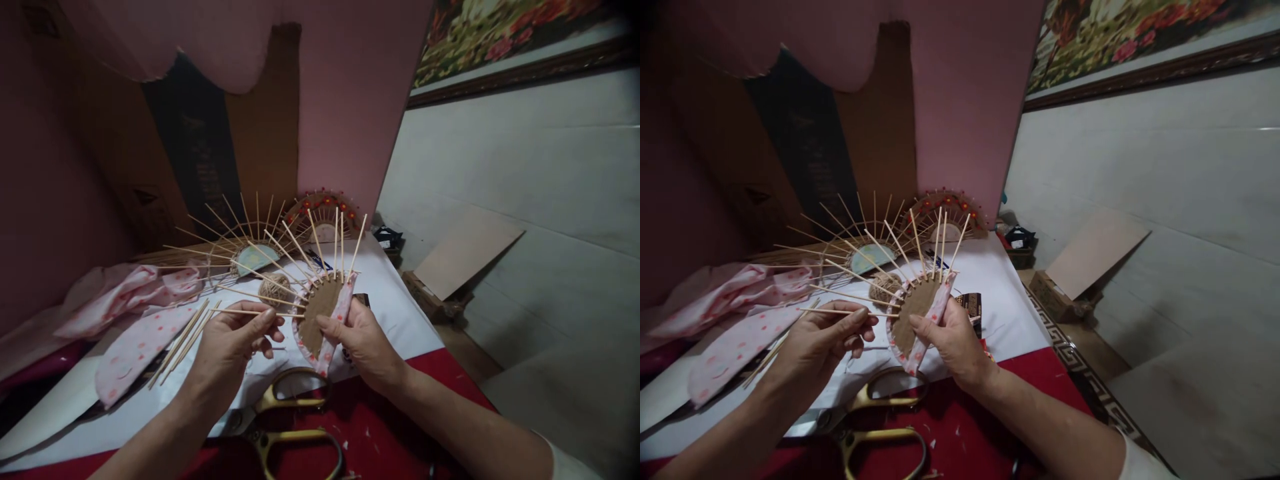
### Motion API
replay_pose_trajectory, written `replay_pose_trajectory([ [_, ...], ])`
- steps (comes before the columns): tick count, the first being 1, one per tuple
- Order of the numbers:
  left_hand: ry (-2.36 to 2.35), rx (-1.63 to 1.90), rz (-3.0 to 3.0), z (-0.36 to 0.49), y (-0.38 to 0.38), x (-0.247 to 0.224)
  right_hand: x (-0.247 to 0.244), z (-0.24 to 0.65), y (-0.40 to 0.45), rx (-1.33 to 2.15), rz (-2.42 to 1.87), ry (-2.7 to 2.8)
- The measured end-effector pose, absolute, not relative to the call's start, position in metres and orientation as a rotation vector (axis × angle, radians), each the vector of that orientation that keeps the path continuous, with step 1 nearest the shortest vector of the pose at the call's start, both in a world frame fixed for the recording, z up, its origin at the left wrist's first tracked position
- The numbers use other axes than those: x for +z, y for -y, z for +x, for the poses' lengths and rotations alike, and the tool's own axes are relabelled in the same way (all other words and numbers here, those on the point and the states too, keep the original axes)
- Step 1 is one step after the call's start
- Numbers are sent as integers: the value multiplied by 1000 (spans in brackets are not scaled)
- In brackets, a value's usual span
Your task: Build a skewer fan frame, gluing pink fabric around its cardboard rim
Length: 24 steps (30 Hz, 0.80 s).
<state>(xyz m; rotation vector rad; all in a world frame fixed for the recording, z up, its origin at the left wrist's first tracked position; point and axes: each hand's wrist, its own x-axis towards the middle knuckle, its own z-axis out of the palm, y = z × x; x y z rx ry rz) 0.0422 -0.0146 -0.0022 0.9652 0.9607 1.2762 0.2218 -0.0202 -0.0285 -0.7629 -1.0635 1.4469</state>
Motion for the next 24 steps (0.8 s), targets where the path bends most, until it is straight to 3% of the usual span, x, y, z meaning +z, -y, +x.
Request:
replay_pose_trajectory([
  [24,-937,1260,927,43,17,-4,-34,220,20,1489,-750,1042],
])
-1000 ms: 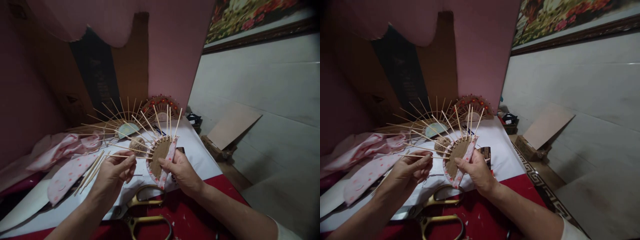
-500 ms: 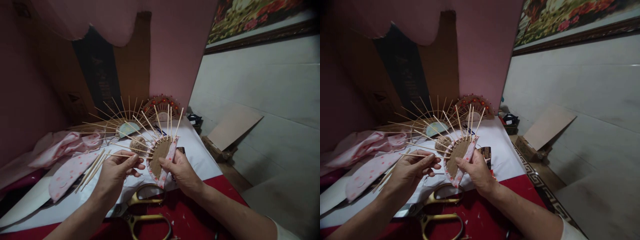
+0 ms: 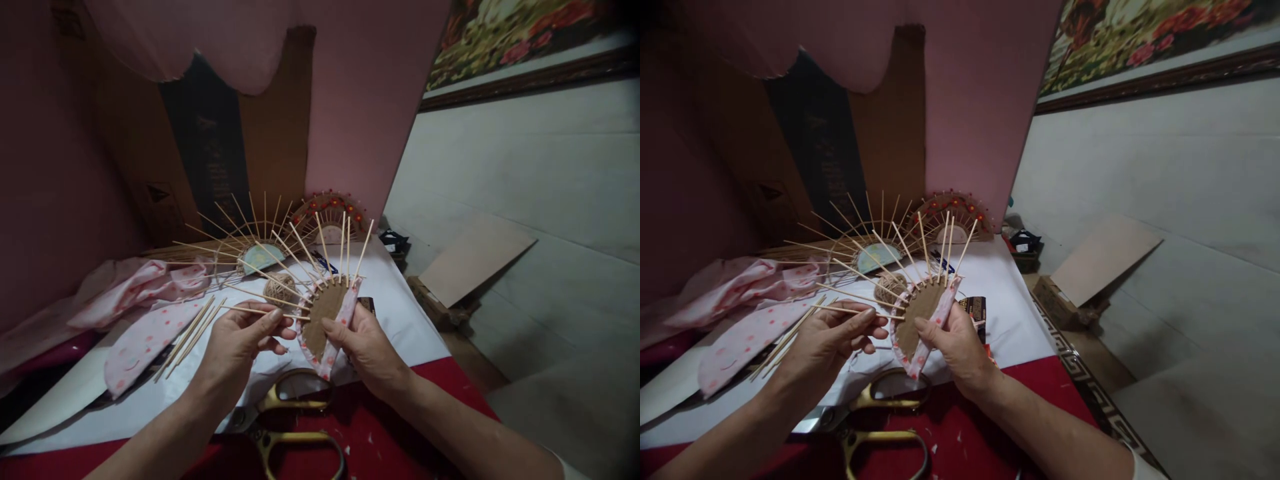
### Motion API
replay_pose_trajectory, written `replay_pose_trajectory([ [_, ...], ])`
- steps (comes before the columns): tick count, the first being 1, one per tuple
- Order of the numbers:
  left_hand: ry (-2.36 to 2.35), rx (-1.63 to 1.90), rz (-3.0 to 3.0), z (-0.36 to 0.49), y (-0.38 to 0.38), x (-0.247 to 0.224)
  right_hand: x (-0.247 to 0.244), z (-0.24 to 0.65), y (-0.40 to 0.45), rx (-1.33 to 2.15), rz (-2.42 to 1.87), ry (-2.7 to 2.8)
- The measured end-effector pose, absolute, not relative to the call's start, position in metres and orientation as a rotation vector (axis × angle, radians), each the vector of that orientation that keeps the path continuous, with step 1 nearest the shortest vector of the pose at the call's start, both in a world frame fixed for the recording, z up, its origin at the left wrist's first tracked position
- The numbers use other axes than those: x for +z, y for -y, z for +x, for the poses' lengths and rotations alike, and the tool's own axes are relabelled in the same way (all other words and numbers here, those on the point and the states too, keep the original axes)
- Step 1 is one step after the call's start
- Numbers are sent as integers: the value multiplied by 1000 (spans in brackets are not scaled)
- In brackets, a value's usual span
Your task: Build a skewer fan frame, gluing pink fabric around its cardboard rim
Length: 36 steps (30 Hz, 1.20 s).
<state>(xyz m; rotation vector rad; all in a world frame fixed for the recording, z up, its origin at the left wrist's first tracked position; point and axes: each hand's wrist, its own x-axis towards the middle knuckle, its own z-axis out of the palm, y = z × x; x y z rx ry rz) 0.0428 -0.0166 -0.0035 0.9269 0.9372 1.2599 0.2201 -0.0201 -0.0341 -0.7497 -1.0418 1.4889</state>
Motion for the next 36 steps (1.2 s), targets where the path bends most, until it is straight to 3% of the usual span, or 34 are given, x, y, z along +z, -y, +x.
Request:
replay_pose_trajectory([
  [36,-954,1288,1083,42,16,-7,-33,218,24,1562,-653,984],
])
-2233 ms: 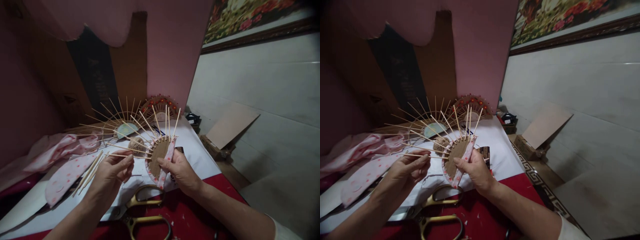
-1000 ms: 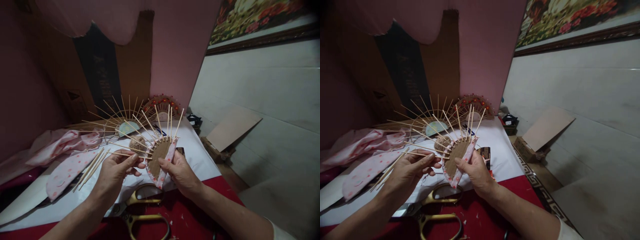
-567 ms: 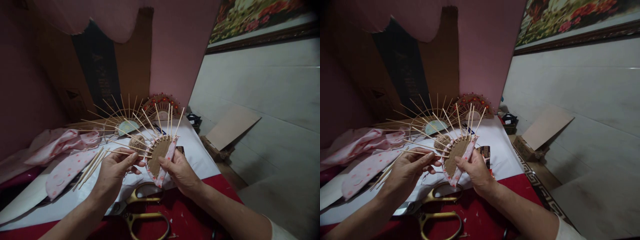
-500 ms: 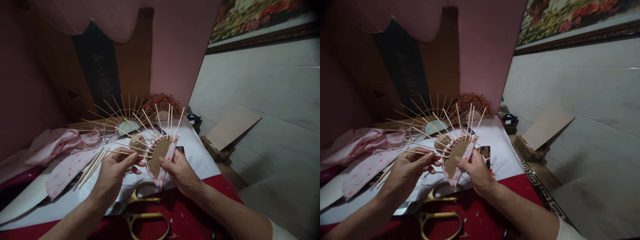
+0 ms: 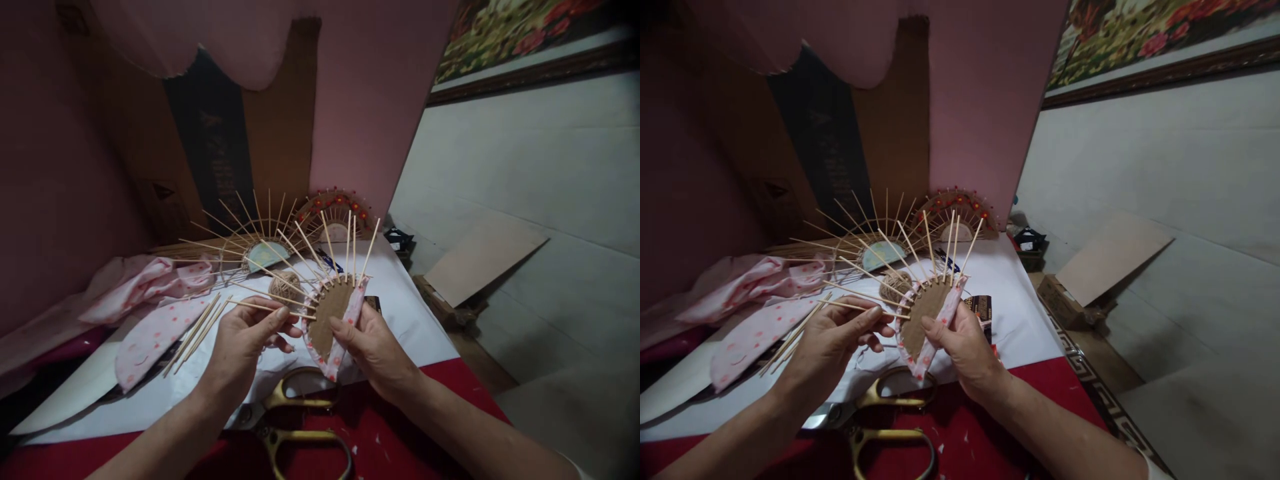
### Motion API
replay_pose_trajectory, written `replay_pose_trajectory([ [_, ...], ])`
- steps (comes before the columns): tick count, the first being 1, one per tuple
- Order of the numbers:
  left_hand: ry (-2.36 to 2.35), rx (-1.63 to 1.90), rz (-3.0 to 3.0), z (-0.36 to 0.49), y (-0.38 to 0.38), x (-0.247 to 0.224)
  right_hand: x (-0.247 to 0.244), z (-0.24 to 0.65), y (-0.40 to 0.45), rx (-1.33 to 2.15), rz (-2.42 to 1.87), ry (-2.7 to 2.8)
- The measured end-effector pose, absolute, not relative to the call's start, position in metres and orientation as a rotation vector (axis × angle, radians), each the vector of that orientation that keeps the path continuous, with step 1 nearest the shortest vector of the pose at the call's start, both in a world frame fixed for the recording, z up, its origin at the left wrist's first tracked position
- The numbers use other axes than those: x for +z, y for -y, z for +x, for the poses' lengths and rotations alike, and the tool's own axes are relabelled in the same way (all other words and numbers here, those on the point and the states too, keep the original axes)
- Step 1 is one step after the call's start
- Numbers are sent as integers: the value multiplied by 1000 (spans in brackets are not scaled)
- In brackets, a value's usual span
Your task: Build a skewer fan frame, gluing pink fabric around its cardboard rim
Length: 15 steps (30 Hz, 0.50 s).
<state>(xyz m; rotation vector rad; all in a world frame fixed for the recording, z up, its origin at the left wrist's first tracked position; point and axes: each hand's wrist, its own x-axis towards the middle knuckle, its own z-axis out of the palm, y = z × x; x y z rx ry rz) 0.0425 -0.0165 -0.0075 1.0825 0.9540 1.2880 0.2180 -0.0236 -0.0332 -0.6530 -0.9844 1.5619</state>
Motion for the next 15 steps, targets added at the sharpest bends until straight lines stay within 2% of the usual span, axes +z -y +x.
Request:
replay_pose_trajectory([
  [15,-954,1272,1071,43,17,-10,-33,218,23,1546,-699,995],
])
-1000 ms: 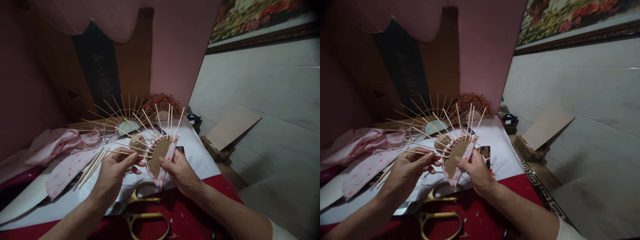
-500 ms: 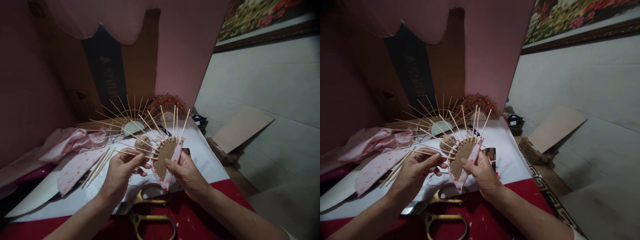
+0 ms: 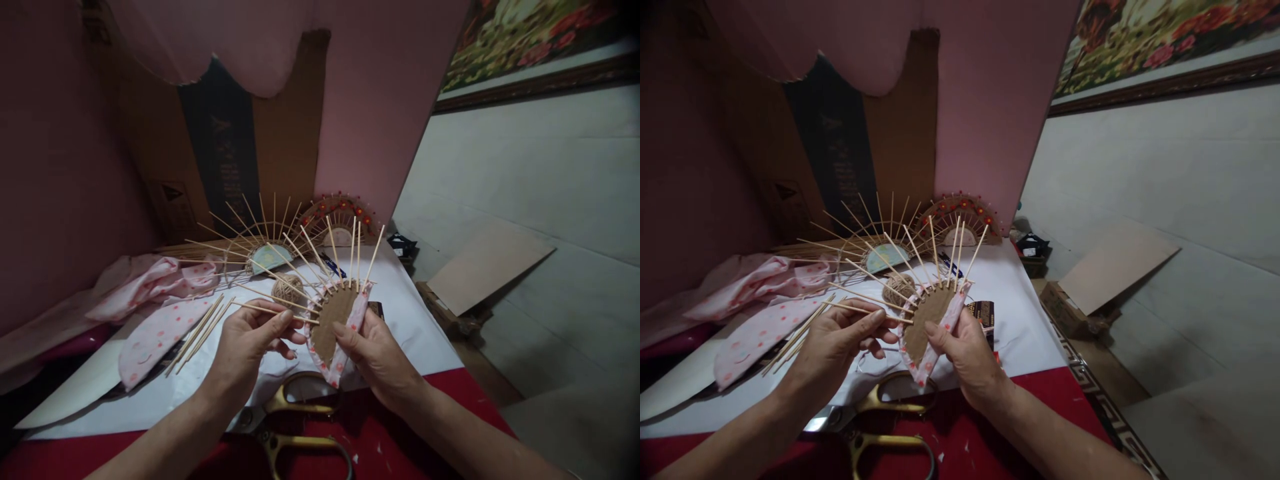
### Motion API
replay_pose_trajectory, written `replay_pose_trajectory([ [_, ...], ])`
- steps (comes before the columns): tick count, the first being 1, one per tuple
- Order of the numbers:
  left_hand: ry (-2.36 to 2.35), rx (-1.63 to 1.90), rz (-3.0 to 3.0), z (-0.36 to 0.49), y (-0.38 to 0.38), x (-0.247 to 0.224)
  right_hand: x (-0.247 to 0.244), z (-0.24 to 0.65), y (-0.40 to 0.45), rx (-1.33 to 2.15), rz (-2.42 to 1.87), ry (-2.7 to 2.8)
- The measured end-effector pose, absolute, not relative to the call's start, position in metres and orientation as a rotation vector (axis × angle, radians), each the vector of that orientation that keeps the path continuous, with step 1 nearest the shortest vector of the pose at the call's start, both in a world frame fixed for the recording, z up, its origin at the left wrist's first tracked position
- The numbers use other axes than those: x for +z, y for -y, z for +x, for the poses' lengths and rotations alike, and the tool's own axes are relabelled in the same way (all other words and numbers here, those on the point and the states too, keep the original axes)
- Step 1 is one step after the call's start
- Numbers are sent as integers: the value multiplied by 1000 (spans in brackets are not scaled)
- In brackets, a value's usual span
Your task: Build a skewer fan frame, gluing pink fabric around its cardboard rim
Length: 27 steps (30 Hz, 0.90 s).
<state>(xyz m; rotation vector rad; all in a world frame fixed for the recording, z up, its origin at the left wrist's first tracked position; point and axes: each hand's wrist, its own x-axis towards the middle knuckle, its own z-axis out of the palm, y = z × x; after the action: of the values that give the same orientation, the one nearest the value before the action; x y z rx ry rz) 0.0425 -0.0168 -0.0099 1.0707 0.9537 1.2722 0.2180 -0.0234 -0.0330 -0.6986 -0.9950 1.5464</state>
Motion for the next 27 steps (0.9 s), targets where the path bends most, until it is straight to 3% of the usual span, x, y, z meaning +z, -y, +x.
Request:
replay_pose_trajectory([
  [27,-909,1272,1034,44,20,-10,-27,216,29,1577,-792,959],
])
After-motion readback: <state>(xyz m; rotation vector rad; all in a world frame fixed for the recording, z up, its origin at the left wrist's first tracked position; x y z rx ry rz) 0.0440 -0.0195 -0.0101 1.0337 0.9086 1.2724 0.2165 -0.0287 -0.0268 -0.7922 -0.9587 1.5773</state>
